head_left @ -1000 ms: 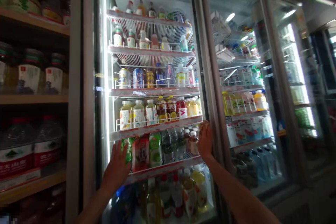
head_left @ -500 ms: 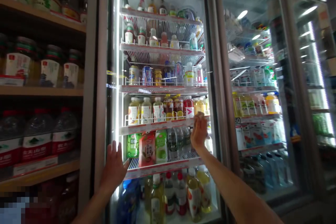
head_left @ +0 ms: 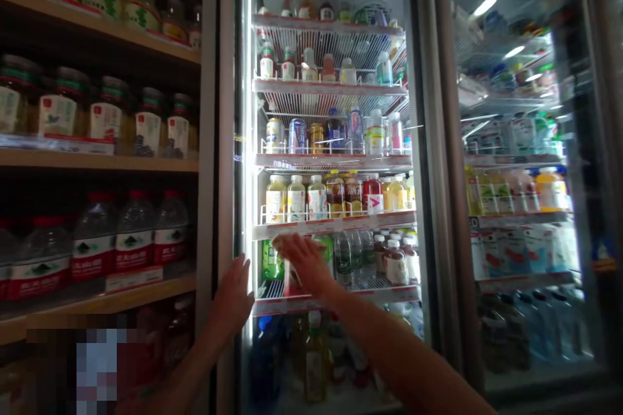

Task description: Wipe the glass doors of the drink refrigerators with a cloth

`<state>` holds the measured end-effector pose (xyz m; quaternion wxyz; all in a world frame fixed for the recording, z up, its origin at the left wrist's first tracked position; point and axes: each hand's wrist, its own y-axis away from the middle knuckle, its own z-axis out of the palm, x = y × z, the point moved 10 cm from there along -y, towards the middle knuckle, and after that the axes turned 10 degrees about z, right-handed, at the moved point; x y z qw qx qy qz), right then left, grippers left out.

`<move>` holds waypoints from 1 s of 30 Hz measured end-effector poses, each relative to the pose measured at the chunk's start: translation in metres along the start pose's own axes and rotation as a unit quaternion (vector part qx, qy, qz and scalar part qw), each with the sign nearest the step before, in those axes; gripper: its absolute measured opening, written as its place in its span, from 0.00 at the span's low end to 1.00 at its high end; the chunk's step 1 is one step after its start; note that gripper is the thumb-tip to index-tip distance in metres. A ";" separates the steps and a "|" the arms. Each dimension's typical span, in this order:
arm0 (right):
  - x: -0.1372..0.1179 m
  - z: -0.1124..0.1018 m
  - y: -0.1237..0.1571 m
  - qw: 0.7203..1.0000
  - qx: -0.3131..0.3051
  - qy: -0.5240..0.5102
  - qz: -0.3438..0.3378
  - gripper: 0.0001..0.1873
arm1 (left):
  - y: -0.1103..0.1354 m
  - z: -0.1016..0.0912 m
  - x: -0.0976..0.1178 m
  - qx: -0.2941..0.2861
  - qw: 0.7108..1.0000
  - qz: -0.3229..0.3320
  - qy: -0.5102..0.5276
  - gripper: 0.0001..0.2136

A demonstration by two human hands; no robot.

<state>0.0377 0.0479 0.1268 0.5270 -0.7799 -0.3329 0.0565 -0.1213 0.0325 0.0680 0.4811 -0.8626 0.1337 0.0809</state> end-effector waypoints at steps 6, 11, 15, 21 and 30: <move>-0.050 0.018 -0.031 1.000 -0.010 -0.016 -0.014 0.32 | 0.029 -0.005 -0.033 0.011 0.999 -0.041 -0.003 0.31; -0.096 0.036 -0.003 0.996 -0.042 -0.043 -0.066 0.31 | 0.044 -0.010 -0.046 0.020 0.999 -0.045 -0.016 0.30; -0.118 0.048 0.046 0.980 -0.063 -0.042 -0.183 0.28 | 0.049 -0.016 -0.040 0.027 0.999 -0.009 -0.033 0.28; -0.038 0.023 -0.001 1.000 -0.007 0.014 0.003 0.32 | 0.024 -0.017 -0.020 0.022 1.000 -0.011 -0.011 0.30; 0.038 -0.013 0.002 0.997 0.013 0.046 0.058 0.28 | -0.032 -0.022 0.026 0.040 0.999 0.032 -0.010 0.29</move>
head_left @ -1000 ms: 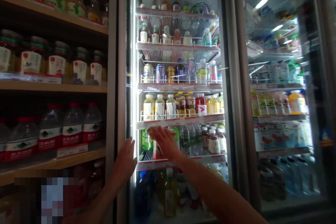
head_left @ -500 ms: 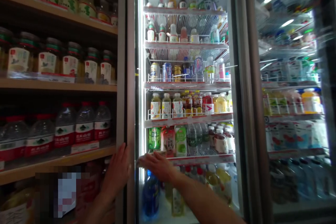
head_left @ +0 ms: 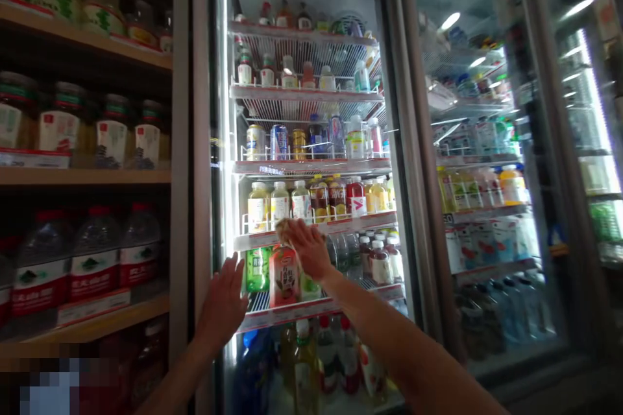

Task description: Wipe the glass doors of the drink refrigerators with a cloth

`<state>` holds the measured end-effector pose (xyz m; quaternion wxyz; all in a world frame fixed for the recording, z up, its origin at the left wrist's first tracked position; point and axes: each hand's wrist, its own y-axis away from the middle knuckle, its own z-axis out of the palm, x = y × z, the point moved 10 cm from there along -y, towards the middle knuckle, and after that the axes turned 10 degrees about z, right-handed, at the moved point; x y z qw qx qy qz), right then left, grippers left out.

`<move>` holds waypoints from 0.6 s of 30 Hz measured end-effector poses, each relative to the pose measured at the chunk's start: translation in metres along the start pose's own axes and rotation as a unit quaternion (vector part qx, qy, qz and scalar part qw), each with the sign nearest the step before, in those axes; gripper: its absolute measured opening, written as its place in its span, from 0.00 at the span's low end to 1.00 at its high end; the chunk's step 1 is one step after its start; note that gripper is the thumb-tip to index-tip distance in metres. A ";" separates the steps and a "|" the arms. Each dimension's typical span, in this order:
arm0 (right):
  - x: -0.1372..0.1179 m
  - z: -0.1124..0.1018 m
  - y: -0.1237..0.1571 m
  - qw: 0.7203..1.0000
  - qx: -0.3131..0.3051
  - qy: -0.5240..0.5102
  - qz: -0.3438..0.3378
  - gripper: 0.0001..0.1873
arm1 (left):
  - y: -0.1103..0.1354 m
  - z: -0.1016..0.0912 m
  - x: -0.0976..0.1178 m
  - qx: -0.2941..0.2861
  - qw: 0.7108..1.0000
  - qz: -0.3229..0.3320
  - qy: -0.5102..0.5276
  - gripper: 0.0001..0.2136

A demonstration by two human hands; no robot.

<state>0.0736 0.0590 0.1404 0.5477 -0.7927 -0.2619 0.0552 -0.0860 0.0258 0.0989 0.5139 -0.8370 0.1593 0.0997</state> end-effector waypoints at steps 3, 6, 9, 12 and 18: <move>0.059 -0.017 -0.011 0.995 0.032 0.015 0.089 0.30 | -0.016 -0.003 0.010 0.012 1.000 0.017 0.000 0.28; 0.124 -0.039 0.015 0.980 0.099 0.033 0.171 0.29 | -0.028 -0.008 0.013 0.022 0.999 0.024 -0.003 0.27; 0.180 -0.062 0.052 0.934 0.197 0.045 0.294 0.28 | -0.036 -0.010 0.011 0.026 1.000 0.000 -0.004 0.28; 0.171 -0.060 0.061 0.941 0.193 0.048 0.272 0.30 | -0.043 -0.004 0.010 0.010 0.999 -0.031 0.004 0.28; 0.139 -0.035 0.059 0.992 0.067 0.042 0.096 0.31 | -0.047 0.006 0.014 -0.034 0.998 -0.056 -0.009 0.27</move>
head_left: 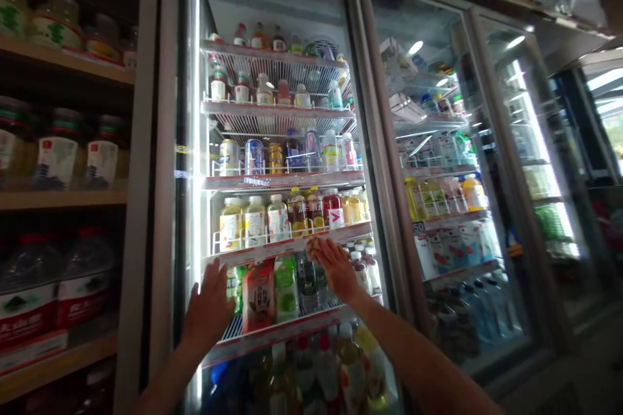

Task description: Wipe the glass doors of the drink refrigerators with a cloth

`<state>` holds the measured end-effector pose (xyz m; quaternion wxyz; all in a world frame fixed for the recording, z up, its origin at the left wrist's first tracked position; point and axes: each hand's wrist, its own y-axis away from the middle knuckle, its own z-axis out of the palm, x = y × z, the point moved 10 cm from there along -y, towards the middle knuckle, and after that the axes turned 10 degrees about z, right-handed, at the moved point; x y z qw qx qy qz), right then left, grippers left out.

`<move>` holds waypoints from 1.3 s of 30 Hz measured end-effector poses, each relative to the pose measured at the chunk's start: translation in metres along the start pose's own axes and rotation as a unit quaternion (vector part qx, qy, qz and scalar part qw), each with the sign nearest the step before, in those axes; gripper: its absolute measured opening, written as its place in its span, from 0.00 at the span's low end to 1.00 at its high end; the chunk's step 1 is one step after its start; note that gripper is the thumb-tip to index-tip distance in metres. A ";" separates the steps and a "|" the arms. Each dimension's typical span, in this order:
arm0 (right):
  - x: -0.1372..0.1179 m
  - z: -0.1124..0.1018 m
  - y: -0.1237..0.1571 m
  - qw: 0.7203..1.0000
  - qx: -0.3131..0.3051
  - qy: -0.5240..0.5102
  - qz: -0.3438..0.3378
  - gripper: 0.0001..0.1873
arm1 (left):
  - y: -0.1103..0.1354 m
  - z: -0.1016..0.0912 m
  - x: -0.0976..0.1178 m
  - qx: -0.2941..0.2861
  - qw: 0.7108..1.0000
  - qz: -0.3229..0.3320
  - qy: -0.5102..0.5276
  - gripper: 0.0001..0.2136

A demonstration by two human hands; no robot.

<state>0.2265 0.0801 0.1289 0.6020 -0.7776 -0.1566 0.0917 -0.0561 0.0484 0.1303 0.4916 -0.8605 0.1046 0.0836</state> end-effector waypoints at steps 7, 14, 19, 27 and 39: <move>0.065 -0.018 0.028 0.981 0.101 0.012 0.168 0.30 | -0.006 -0.005 0.051 0.024 0.992 0.122 -0.030 0.26; 0.054 -0.006 0.018 0.999 -0.002 0.036 0.032 0.29 | -0.003 0.001 0.081 0.042 0.989 0.143 -0.022 0.27; 0.133 -0.028 0.045 0.976 0.036 0.073 0.202 0.32 | 0.007 0.002 0.092 0.064 0.987 0.146 -0.006 0.26; 0.095 -0.017 0.071 0.983 0.086 0.032 0.160 0.40 | 0.017 0.001 0.109 0.099 0.980 0.174 -0.016 0.26; -0.052 0.018 0.047 0.998 0.025 -0.047 -0.012 0.34 | 0.045 0.013 0.069 0.064 0.984 0.158 -0.052 0.27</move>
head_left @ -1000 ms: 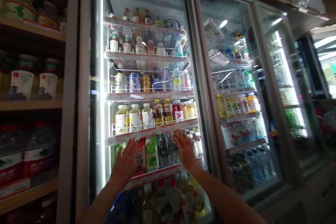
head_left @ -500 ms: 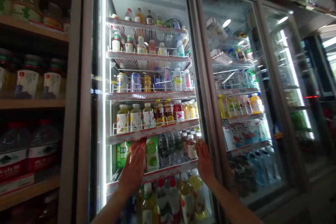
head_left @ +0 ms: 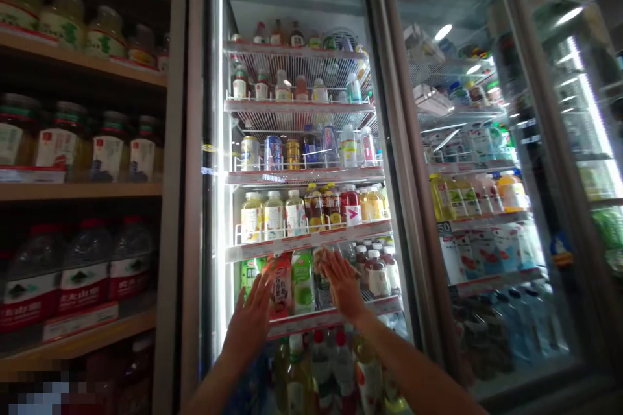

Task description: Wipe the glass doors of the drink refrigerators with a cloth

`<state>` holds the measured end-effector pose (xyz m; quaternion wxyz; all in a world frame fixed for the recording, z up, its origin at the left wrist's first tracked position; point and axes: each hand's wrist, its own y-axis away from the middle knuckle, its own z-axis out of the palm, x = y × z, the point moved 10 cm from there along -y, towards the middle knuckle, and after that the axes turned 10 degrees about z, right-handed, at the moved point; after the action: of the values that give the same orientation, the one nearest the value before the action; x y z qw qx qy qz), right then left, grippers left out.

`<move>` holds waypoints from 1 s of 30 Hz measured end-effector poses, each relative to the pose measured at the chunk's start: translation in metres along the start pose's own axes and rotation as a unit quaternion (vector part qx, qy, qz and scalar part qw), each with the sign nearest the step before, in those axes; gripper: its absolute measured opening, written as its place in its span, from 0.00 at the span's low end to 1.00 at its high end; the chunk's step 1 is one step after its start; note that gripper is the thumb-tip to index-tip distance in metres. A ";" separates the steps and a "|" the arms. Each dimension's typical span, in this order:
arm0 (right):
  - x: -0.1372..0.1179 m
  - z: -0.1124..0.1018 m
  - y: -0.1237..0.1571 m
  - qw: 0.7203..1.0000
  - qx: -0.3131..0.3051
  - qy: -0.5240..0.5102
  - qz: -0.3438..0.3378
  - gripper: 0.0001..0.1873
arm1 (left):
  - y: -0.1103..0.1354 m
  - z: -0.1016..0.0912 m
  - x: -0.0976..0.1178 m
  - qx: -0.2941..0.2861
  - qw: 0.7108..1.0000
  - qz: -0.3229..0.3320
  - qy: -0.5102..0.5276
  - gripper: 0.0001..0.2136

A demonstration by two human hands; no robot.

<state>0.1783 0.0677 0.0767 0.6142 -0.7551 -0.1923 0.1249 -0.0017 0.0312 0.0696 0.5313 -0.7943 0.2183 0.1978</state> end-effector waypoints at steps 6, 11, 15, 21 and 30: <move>-0.040 0.013 0.005 0.999 -0.019 0.004 -0.044 0.34 | 0.012 0.001 -0.016 -0.045 0.999 -0.016 0.001 0.27; -0.066 0.023 0.000 0.993 -0.054 0.003 -0.101 0.34 | 0.016 0.001 -0.030 -0.061 0.998 -0.029 -0.017 0.28; -0.072 0.021 -0.024 0.998 -0.042 0.000 -0.054 0.31 | 0.014 0.002 -0.033 -0.083 0.995 -0.052 -0.019 0.28; -0.113 0.031 -0.009 0.977 -0.096 -0.019 -0.187 0.29 | 0.013 -0.004 -0.032 -0.078 0.996 -0.046 -0.013 0.28; -0.142 0.038 0.018 0.960 -0.124 -0.048 -0.247 0.28 | 0.028 -0.007 -0.048 -0.093 0.994 -0.057 -0.010 0.28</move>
<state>0.0373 0.0349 0.0439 0.5176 -0.7475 -0.4159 -0.0193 -0.0567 0.0219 0.0770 0.4680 -0.8493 0.1475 0.1945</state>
